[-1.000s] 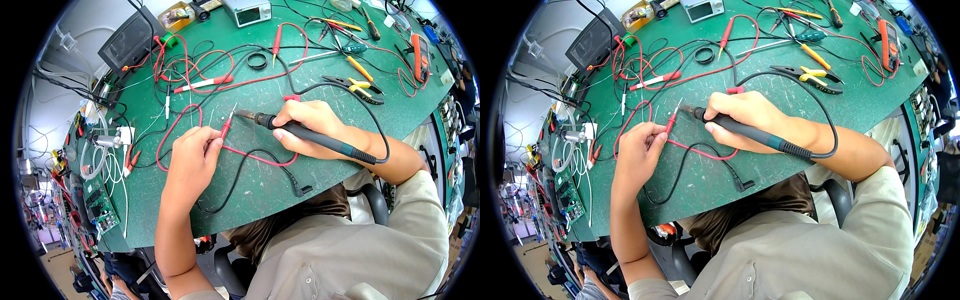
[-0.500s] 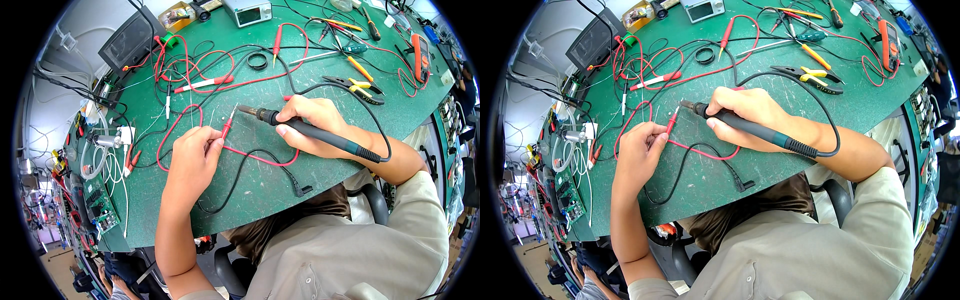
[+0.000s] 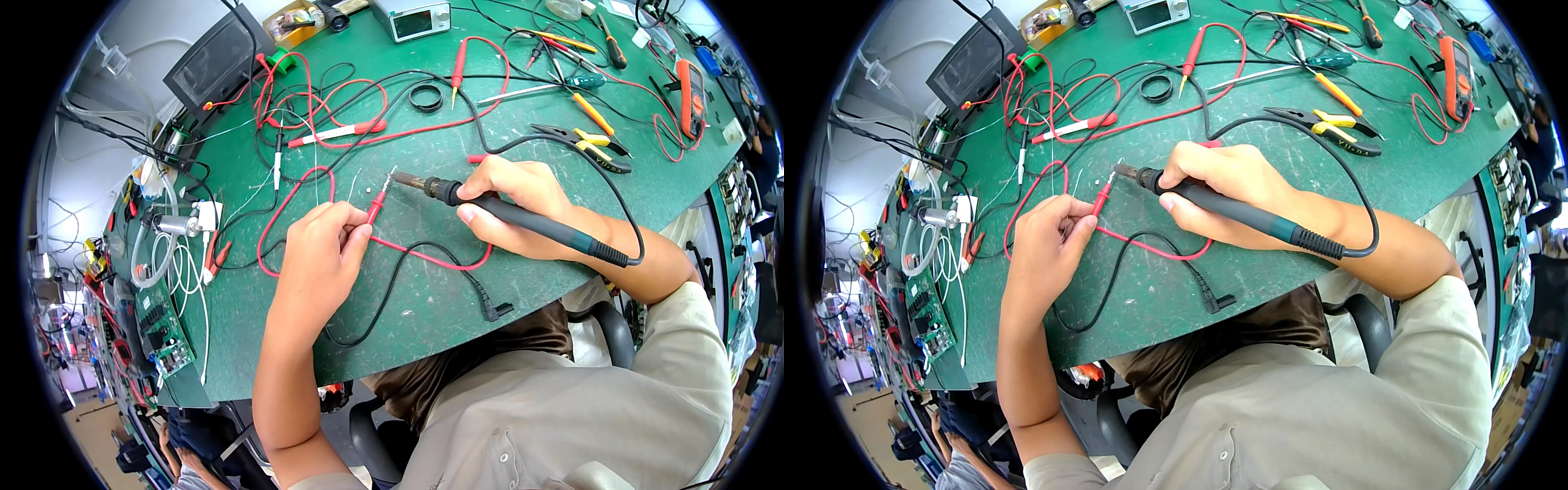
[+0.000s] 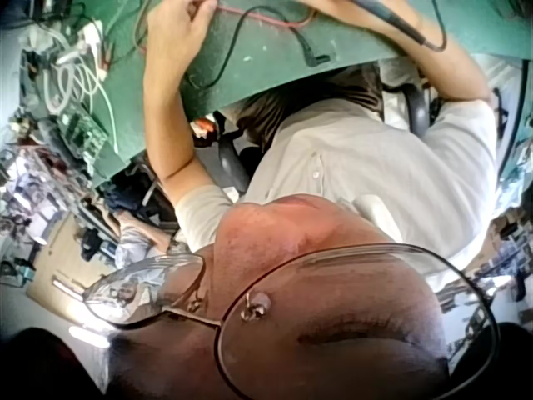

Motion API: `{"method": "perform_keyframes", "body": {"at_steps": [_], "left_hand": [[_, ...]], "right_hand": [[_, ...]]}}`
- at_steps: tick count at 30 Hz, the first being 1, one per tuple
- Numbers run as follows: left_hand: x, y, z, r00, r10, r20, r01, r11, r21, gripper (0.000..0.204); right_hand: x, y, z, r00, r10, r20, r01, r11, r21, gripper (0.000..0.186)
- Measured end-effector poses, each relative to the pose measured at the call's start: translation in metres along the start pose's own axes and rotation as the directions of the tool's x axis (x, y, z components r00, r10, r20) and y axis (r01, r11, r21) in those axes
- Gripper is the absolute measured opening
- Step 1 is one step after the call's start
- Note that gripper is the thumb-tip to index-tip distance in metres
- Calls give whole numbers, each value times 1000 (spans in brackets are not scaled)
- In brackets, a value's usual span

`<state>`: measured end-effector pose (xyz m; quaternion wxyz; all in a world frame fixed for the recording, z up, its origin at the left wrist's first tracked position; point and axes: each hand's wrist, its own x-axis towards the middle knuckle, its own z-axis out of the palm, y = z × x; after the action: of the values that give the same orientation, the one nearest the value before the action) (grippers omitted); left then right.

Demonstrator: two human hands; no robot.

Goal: The person uses multimeter probes and a soldering iron to test and work on electronic components on a circuit board at a repair bench.

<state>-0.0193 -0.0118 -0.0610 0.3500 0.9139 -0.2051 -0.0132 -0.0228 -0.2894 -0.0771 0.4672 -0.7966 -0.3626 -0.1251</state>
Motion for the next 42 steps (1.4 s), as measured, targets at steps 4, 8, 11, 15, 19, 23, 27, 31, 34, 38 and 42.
{"method": "perform_keyframes", "body": {"at_steps": [4,8,11,15,19,23,27,31,34,38,42], "left_hand": [[0,1,0,1000,-12,0,12,1000,-25,10],[0,2,1,1000,-20,-3,20,999,-33,11],[0,2,2,1000,-13,-7,13,999,-35,10],[0,2,3,1000,1,-26,-2,998,-55,10],[0,2,4,999,11,-37,-13,999,-52,9],[0,3,5,999,-1,-38,-1,998,-61,9],[0,3,5,999,1,-41,-3,999,-53,9],[1,3,6,999,0,-42,-2,999,-46,9],[0,3,6,999,-5,-48,2,999,-47,9],[1,4,6,999,-12,-47,9,998,-70,9],[1,4,6,999,-9,-42,6,998,-63,9]], "right_hand": [[0,-1,0,1000,21,9,-21,1000,2,18],[-1,0,0,1000,1,2,-1,1000,-4,18],[-1,0,0,1000,-8,1,8,1000,-4,17],[-1,-3,0,1000,15,1,-15,1000,4,16],[0,-3,4,1000,6,-8,-6,1000,28,16],[-1,-2,4,1000,12,-4,-12,999,29,16],[-2,-3,1,999,40,9,-40,999,-8,16],[0,-4,2,1000,11,27,-11,1000,14,17],[1,-5,4,1000,9,-5,-9,1000,20,16],[0,-4,2,1000,3,13,-3,1000,17,17],[1,-5,3,999,33,27,-34,999,37,16]]}}
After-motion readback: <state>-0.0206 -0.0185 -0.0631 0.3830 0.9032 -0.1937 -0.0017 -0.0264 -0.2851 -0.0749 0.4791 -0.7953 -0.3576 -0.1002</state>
